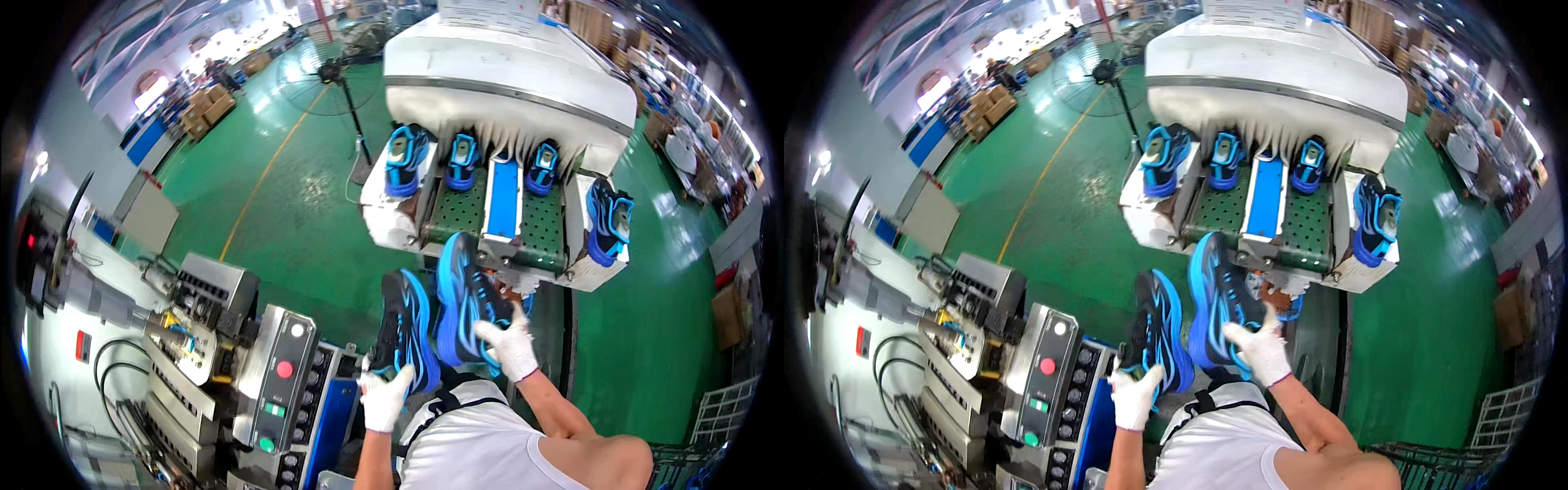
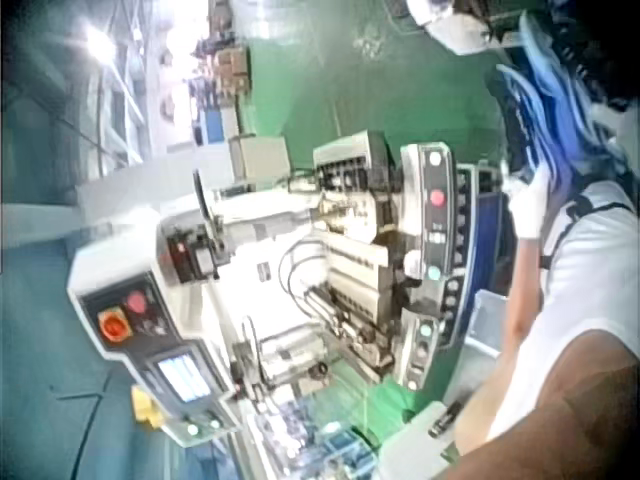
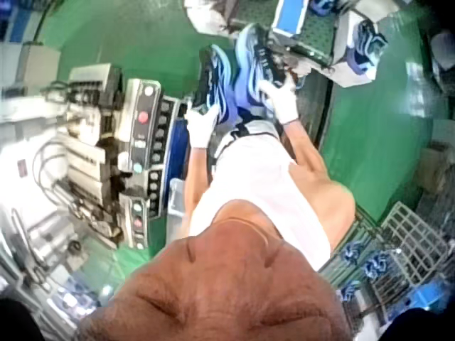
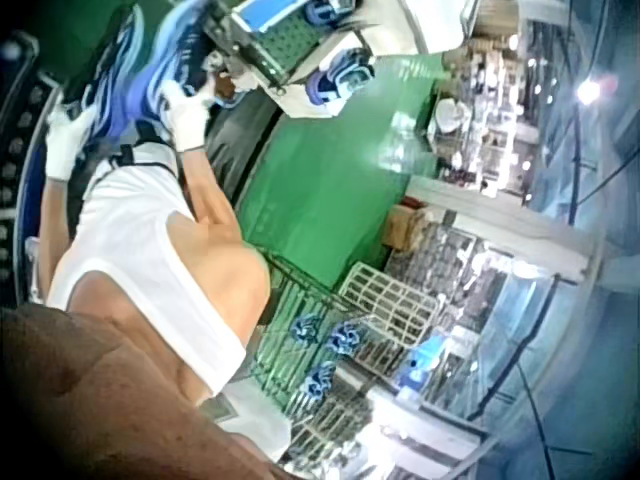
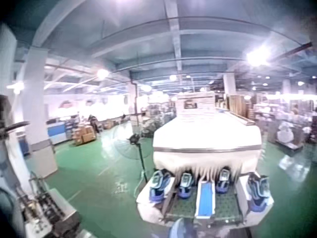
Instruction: The person uses a lasting machine to shape blue athletic shoes, placing them one by one into the machine and then moving them to a conveyor belt.
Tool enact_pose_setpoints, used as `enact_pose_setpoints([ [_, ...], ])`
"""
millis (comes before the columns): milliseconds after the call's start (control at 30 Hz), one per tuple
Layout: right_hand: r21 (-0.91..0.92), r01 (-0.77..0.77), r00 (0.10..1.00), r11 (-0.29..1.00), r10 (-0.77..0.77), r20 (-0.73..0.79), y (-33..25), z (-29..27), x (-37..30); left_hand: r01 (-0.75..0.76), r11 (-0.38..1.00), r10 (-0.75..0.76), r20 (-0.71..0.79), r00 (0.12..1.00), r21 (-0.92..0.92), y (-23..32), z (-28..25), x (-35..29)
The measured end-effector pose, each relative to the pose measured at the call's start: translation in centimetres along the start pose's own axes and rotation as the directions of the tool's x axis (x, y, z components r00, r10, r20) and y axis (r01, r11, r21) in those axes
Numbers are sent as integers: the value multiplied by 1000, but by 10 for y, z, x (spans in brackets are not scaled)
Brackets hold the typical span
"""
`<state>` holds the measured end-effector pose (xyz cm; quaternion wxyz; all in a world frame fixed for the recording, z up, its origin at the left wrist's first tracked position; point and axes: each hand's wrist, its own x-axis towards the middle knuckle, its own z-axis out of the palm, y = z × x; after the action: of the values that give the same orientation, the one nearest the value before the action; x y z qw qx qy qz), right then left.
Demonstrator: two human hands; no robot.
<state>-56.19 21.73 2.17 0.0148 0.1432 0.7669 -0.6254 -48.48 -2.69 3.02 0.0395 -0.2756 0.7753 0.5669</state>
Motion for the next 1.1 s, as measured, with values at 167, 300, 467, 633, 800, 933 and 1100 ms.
enact_pose_setpoints([
  [167,-261,10,893,965,-126,-433,-63,-72,75,-446,889,438,90,894,101,121,65,117],
  [300,-621,-37,893,783,-253,-371,-65,-100,147,-471,764,421,213,882,441,178,123,194],
  [467,-608,-66,907,791,-206,-367,-57,-104,210,-468,786,400,245,883,404,175,154,233],
  [633,-642,7,813,767,-378,-442,-55,-121,204,-553,743,472,292,832,376,193,181,220],
  [800,-164,669,718,725,-687,-111,-119,27,131,-642,730,666,-33,745,234,122,77,183],
  [933,392,270,581,879,-473,662,-90,136,28,-521,826,563,-253,787,217,-18,27,103],
  [1100,59,184,114,981,-81,990,6,208,-83,537,843,-450,-582,677,-26,-281,-42,-110],
])
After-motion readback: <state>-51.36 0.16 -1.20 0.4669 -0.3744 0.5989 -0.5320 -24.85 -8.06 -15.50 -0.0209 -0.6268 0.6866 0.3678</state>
